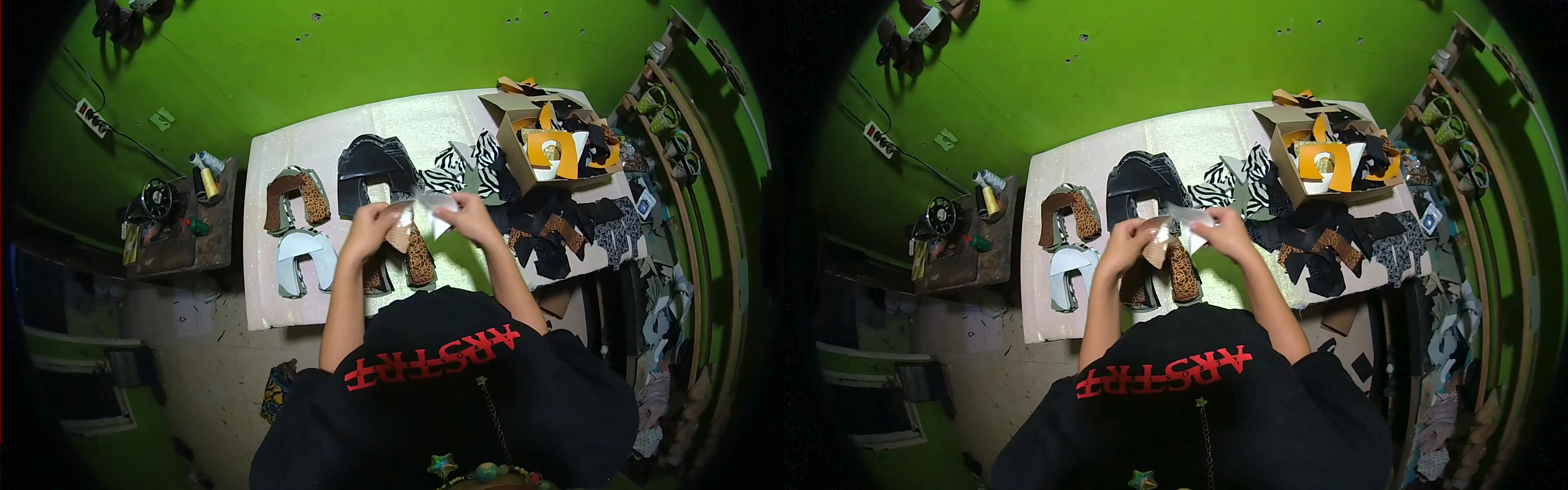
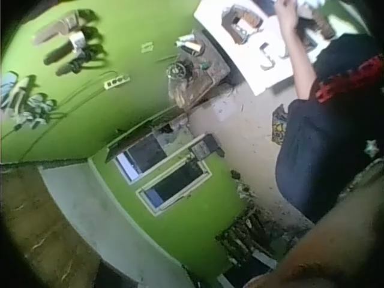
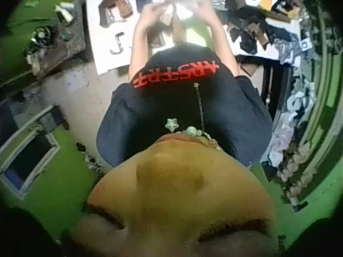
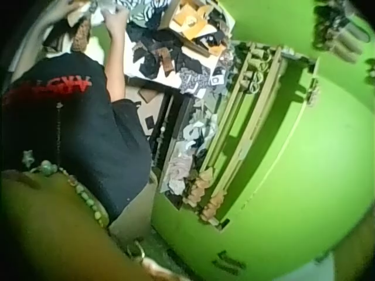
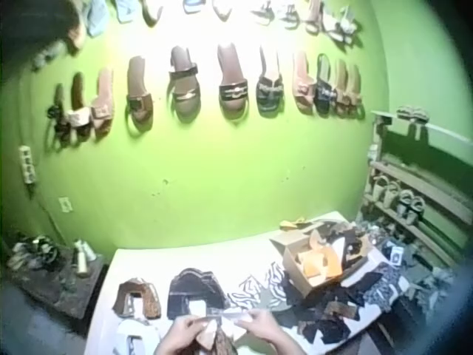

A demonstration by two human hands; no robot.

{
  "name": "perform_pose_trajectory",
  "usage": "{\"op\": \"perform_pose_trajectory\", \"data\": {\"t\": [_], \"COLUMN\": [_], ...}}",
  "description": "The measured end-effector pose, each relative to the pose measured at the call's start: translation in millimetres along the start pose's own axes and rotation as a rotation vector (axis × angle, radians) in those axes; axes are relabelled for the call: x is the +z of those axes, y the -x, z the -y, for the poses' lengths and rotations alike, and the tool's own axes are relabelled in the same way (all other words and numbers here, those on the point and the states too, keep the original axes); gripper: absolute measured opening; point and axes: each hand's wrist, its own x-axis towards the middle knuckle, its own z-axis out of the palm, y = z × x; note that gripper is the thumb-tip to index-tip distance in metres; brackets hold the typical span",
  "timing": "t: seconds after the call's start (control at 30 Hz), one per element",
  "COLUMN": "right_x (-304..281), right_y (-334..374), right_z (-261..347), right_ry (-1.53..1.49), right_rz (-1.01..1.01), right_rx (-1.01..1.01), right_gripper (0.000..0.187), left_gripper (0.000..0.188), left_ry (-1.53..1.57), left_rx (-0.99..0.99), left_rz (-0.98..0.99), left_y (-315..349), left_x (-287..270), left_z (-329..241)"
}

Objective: Peeling adhesive backing and assembling patterned shoe upper components on a workbench.

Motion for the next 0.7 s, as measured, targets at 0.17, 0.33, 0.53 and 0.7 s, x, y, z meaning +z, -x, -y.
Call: {"op": "perform_pose_trajectory", "data": {"t": [0.17,0.33,0.53,0.7], "right_x": [-34.9,-39.0,-54.9,-56.0], "right_y": [-3.7,-17.2,-35.8,-36.9], "right_z": [2.4,-8.2,-23.8,-44.6], "right_ry": [0.089,0.096,0.341,0.524], "right_rz": [0.014,-0.107,-0.266,-0.269], "right_rx": [0.104,0.142,-0.006,-0.231], "right_gripper": [0.024,0.025,0.045,0.057], "left_gripper": [0.023,0.020,0.025,0.037], "left_ry": [0.017,0.152,0.228,0.259], "left_rx": [-0.156,-0.104,-0.131,-0.151], "left_rz": [0.025,-0.012,-0.021,0.014], "left_y": [6.5,-7.6,-10.7,-12.2], "left_x": [-26.0,-11.5,5.4,20.9], "left_z": [-17.8,4.2,3.0,-14.3]}}
